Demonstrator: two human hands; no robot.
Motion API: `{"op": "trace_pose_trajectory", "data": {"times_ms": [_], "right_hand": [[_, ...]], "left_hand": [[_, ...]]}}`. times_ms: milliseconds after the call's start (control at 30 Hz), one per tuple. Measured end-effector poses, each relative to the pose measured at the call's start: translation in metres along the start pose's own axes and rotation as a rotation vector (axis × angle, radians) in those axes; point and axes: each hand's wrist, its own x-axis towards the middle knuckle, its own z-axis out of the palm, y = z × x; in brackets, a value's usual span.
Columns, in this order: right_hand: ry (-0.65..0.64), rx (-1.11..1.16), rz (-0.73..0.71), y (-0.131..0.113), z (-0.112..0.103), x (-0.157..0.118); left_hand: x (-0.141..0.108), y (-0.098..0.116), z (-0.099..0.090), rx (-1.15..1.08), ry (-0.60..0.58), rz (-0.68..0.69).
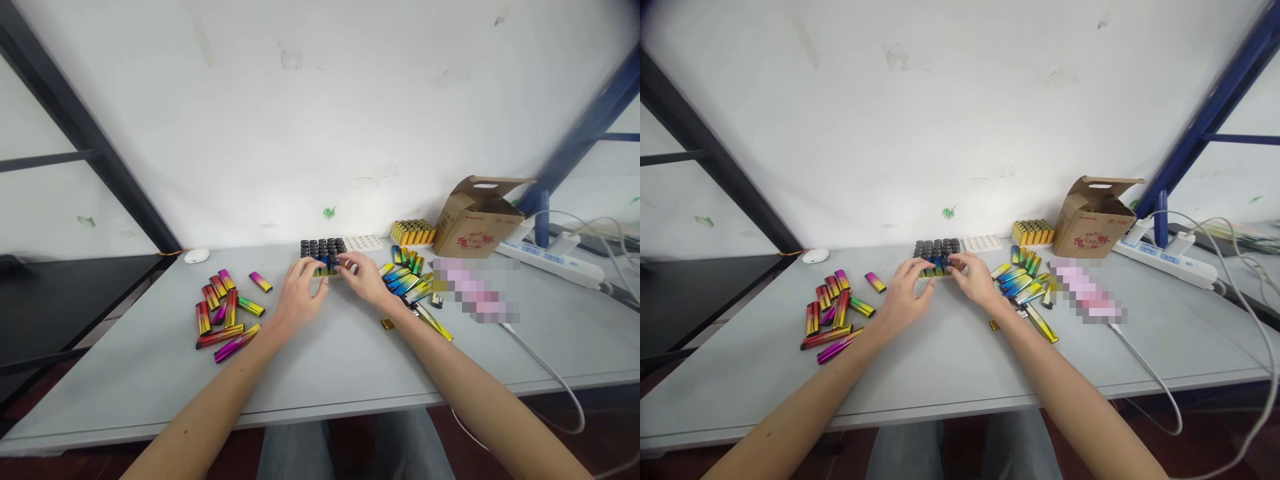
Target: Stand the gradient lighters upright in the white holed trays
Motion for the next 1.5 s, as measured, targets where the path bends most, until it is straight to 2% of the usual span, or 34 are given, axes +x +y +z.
{"op": "trace_pose_trajectory", "data": {"times_ms": [67,200,467,633,733,900,967,1067,1200,1333,1500], "right_hand": [[-0.010,-0.027,-0.039,0.000,0.002,0.000],[-0.034,-0.046,-0.047,-0.002,0.002,-0.001],[-0.041,-0.112,-0.018,-0.008,0.000,-0.003],[-0.016,-0.262,-0.008,-0.009,-0.009,-0.001],[-0.022,-0.393,0.108,-0.003,-0.027,0.004],[-0.011,-0.655,0.407,0.009,-0.062,0.010],[-0.052,-0.720,0.497,0.009,-0.070,0.009],[-0.143,-0.790,0.545,0.002,-0.072,0.005],[-0.240,-0.864,0.516,-0.012,-0.065,-0.001],[-0.286,-0.852,0.442,-0.023,-0.054,-0.005],[-0.320,-0.804,0.288,-0.032,-0.038,-0.010]], "left_hand": [[-0.002,0.001,0.002,0.150,-0.007,0.126],[-0.003,-0.002,0.005,0.340,-0.063,0.190],[-0.003,-0.003,0.007,0.409,-0.113,0.211],[0.000,0.001,0.011,0.438,-0.090,0.149],[0.004,0.001,0.014,0.456,-0.096,0.131],[0.011,0.002,0.019,0.483,-0.127,0.152],[0.011,0.001,0.021,0.479,-0.125,0.147],[0.008,-0.002,0.021,0.456,-0.106,0.130],[0.003,-0.008,0.017,0.424,-0.055,0.075],[0.001,-0.013,0.012,0.400,-0.025,0.009],[0.002,-0.017,0.010,0.376,0.006,-0.022]]}}
